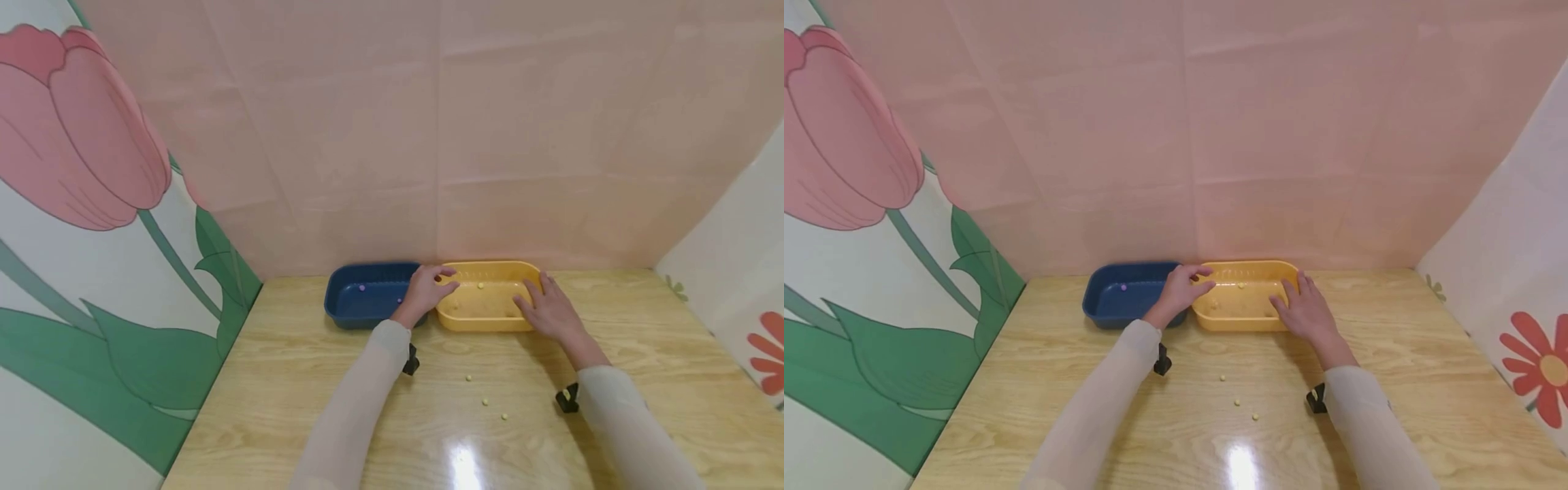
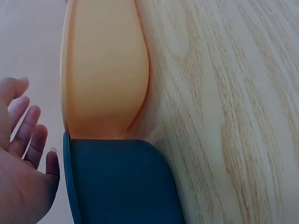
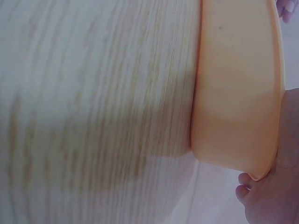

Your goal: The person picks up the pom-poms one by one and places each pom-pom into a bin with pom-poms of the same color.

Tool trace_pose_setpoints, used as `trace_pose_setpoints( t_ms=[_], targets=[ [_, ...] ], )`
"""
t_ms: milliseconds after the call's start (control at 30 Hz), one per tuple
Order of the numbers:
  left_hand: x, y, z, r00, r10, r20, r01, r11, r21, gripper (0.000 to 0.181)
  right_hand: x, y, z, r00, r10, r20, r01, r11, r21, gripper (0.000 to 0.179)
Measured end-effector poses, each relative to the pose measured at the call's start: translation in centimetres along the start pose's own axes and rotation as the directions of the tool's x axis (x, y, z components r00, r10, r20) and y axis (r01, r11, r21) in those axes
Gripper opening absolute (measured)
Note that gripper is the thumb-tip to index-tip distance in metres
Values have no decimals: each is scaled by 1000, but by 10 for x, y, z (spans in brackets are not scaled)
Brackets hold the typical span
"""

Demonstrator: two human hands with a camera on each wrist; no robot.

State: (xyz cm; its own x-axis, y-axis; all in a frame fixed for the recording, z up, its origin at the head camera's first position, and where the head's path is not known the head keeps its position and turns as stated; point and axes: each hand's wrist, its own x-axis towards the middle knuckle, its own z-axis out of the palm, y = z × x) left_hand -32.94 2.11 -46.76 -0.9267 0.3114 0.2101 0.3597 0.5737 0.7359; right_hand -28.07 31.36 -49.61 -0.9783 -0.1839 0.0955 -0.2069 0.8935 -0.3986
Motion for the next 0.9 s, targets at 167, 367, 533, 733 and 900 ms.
trace_pose_setpoints(
  t_ms=[167, 367, 533, 733, 900],
  targets=[
    [-5, 2, -3, 1000, 9, -12, -9, 1000, 1, 30, 0, -1, -2, 1000, 1, 1, -1, 1000, 3, 73],
    [-17, 1, -2, 999, 50, 5, -50, 999, 19, 32, -1, -1, -2, 1000, 11, 14, -11, 1000, 8, 76],
    [-28, 3, -2, 996, 83, 24, -83, 996, 20, 32, 0, 1, 0, 999, 14, 29, -14, 1000, 12, 78],
    [-42, 7, -4, 991, 133, 30, -133, 991, -15, 29, 2, 3, 1, 999, 20, 26, -20, 1000, 22, 77],
    [-52, 6, -4, 975, 220, 28, -219, 975, -36, 28, 2, 3, 2, 1000, 14, 26, -14, 1000, 21, 77]
  ],
)
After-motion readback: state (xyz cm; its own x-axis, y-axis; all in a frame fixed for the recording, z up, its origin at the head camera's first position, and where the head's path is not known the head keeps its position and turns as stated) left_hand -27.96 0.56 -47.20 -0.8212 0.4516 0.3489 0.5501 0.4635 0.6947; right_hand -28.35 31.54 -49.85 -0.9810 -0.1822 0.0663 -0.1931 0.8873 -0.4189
